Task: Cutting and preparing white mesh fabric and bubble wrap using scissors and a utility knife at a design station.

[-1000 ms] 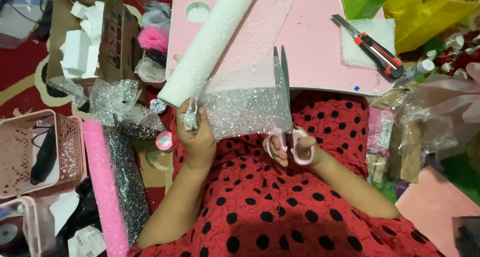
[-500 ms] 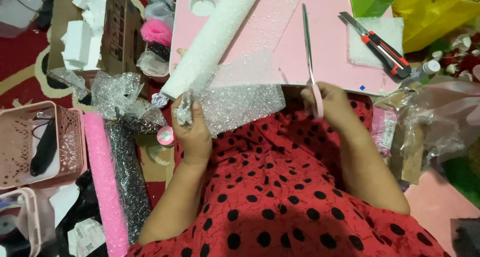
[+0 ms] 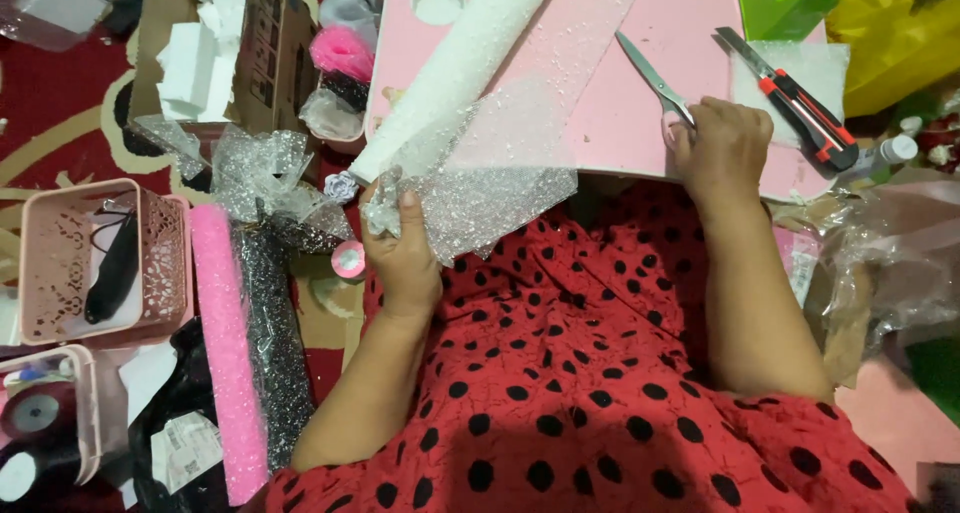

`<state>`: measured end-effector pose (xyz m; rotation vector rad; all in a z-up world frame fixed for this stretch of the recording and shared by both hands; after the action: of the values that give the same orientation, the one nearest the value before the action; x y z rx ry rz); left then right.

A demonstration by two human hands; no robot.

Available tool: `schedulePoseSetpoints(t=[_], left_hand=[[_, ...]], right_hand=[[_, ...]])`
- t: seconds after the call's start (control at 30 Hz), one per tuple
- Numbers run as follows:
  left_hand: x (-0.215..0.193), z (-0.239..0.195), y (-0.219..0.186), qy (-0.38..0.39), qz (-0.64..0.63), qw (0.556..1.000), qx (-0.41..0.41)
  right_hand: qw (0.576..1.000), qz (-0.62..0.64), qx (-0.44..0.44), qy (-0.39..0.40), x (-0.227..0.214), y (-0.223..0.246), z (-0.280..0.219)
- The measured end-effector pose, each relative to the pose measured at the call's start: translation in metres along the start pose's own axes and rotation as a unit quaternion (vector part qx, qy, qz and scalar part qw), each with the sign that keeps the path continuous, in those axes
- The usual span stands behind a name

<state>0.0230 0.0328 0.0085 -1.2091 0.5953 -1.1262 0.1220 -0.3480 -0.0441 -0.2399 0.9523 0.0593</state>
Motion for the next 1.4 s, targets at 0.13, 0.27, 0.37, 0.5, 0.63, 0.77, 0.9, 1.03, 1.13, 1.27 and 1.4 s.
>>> schedulePoseSetpoints(t=[0.13,0.27,0.37,0.5,0.63,0.77,0.9,1.03,1.13,1.27,1.4], left_hand=[[0.004,-0.009,0.069,-0.046,-0.143,0.984,-0.093],[0.049,-0.019,0.027,-0.042,-0.240,0.955,-0.170],[0.061,-0.042,0.080,-0.003,-0.222,0.958,-0.182],[0.062,-0.047,0.065,0.062,-0.216,0.956,-0.188],[0.062,-0.034,0.010,0.127,-0.240,0.944,-0.186],[0.054,-0.027,-0.007,0.145,-0.287,0.912,-0.254],[0.045,-0.033,0.054,0.122,-0.266,0.907,-0.301],[0.047,-0.032,0.049,0.100,-0.273,0.903,-0.318],[0.050,-0.033,0.063,0.119,-0.298,0.893,-0.315],[0.056,-0.035,0.030,0.149,-0.295,0.890,-0.314],[0.039,-0.049,0.111,0.142,-0.281,0.893,-0.323]], right_hand=[[0.929,0.369,-0.025,-0.018,-0.056,0.079,0.002],[0.709,0.668,-0.023,0.227,-0.063,0.152,-0.021],[0.550,0.801,0.044,0.233,-0.068,0.170,-0.029],[0.502,0.824,0.246,0.097,-0.079,0.169,-0.038],[0.536,0.811,0.236,0.006,-0.055,0.152,-0.046],[0.613,0.759,0.210,-0.069,-0.045,0.132,-0.049],[0.725,0.667,0.164,-0.055,-0.069,0.122,-0.028],[0.830,0.549,0.099,-0.007,-0.126,0.123,0.008],[0.974,-0.117,-0.081,0.175,-0.135,0.138,0.017],[0.973,0.110,-0.173,-0.102,-0.145,0.144,0.011],[0.970,0.104,-0.184,-0.121,-0.147,0.142,0.015]])
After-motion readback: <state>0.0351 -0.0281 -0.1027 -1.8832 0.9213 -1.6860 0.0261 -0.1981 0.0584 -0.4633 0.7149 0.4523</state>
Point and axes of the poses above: each hand's wrist, its own z-axis towards the middle knuckle, its own x-axis out of the palm, y = z × x, the point moved 3 cm from there along z, towards the middle knuckle, and after that the axes turned 7 degrees about y, right-handed, at the moved point
